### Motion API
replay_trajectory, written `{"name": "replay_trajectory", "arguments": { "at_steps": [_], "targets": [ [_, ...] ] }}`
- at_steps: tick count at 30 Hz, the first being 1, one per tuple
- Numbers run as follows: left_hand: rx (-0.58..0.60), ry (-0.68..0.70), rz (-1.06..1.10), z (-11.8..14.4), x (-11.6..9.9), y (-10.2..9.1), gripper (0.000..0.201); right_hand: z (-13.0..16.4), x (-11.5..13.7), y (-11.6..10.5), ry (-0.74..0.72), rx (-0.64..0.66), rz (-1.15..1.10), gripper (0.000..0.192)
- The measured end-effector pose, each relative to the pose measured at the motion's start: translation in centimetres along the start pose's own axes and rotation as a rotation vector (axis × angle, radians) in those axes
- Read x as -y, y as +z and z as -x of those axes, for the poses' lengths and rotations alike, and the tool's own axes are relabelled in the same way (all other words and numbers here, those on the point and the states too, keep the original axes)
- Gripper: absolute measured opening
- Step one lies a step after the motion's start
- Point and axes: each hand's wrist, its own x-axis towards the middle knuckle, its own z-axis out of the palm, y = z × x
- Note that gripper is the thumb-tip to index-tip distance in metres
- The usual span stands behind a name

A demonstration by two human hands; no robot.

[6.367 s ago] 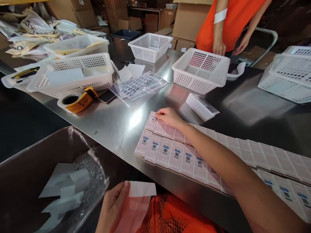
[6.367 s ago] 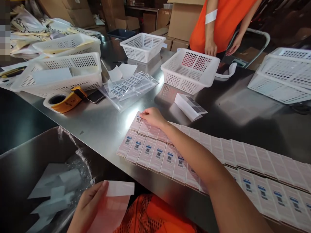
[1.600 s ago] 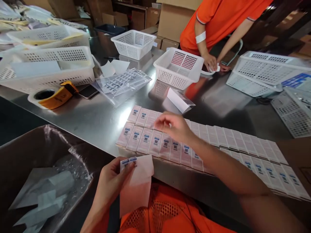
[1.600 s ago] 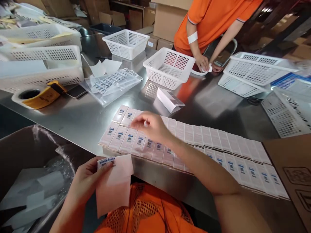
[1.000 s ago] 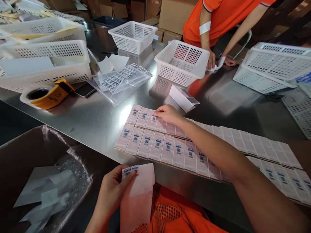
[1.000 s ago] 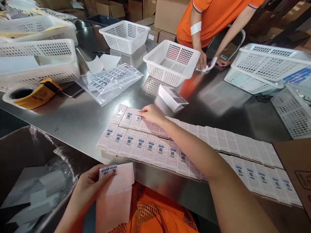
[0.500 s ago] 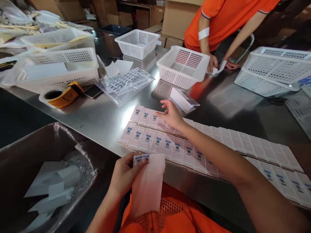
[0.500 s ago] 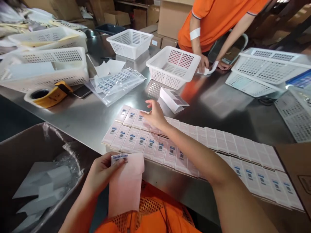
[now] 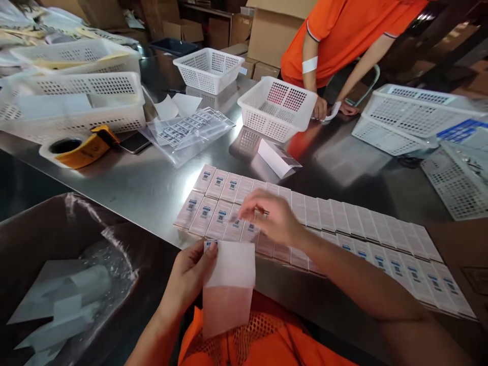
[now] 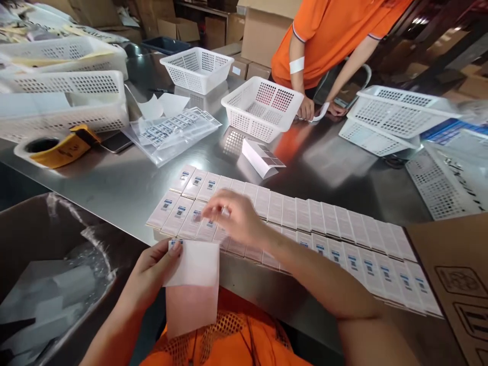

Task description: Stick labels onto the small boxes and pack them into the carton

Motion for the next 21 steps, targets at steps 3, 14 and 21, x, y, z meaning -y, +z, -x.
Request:
{"name": "replay_trajectory", "arguments": {
  "at_steps": [3,14,21],
  "targets": [
    [0.100,-0.003,-0.004,0.0,0.2,-0.1,0.040,-3.1,-4.2,-2.2,0.466,-0.091,-0.090,0.026],
    [0.088,-0.092,0.005,0.2,1.9,-0.8,0.048,-4.9,-9.8,-2.8,0.622,0.037,0.110,0.024],
    [0.103,-0.089,0.034,-0.1,1.8,-0.6,0.044,-5.2,-9.3,-2.3,0.624,0.047,0.234,0.025]
  ]
}}
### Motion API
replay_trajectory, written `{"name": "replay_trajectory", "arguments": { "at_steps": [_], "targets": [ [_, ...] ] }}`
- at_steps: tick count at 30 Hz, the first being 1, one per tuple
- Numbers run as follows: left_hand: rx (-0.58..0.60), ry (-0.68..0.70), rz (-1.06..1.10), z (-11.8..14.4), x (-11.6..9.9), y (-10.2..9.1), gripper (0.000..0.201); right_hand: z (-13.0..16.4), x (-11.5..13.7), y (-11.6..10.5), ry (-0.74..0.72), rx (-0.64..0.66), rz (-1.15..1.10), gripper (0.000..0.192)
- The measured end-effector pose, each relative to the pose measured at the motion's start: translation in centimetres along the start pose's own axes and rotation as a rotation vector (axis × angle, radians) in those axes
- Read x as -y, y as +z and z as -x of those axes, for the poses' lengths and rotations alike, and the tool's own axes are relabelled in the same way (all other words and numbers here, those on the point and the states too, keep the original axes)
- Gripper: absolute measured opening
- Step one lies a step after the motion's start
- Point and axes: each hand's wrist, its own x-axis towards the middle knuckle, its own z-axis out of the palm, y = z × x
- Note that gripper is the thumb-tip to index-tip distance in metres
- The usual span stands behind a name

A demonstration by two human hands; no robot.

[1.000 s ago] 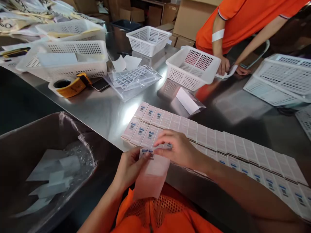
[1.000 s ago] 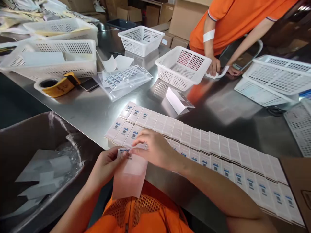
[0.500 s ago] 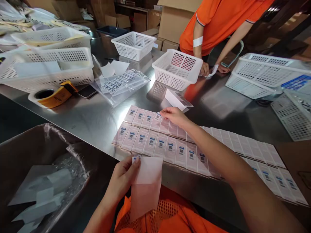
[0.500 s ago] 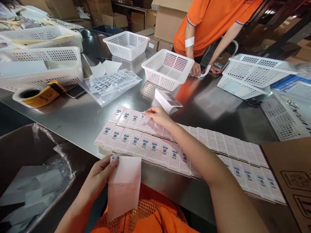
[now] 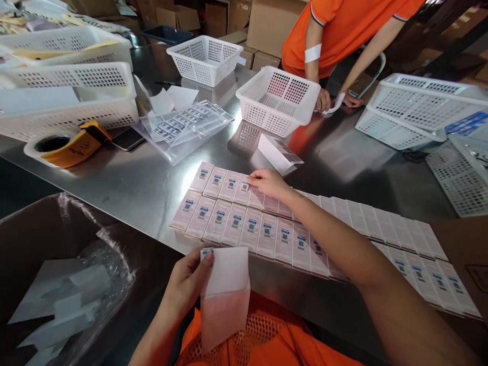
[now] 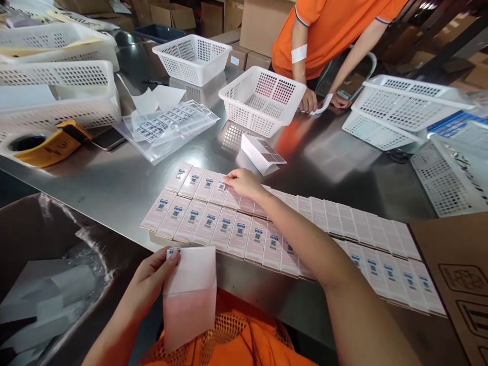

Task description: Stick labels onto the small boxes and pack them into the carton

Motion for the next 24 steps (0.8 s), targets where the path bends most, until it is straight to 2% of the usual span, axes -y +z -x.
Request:
{"name": "replay_trajectory", "arguments": {
  "at_steps": [7,10,13,17,18,21,22,24],
  "targets": [
    [-0.034,-0.031,-0.025,0.0,-0.3,0.2,0.050,0.2,0.4,0.0,-0.007,-0.031,0.091,0.023],
    [-0.025,-0.028,-0.023,0.2,-0.3,0.2,0.047,0.3,0.3,0.4,-0.024,-0.069,0.119,0.020],
    [-0.003,-0.017,-0.011,0.4,-0.1,0.2,0.042,0.7,0.1,1.3,-0.065,-0.143,0.133,0.015],
    [0.002,-0.006,-0.026,0.6,0.1,0.4,0.043,1.1,-0.2,2.2,-0.120,-0.314,0.115,0.008],
    [0.006,0.005,-0.030,0.6,0.0,0.4,0.042,1.1,-0.2,2.2,-0.124,-0.358,0.101,0.017],
    [0.017,0.076,-0.074,0.6,-0.5,0.6,0.038,1.8,0.2,1.6,-0.127,-0.427,0.040,0.063],
    [0.019,0.105,-0.095,0.5,-0.7,0.7,0.037,2.4,0.6,1.3,-0.137,-0.416,0.019,0.067],
    [0.022,0.157,-0.136,0.2,-1.2,1.0,0.037,4.6,1.9,1.1,-0.231,-0.303,-0.034,0.053]
  ]
}}
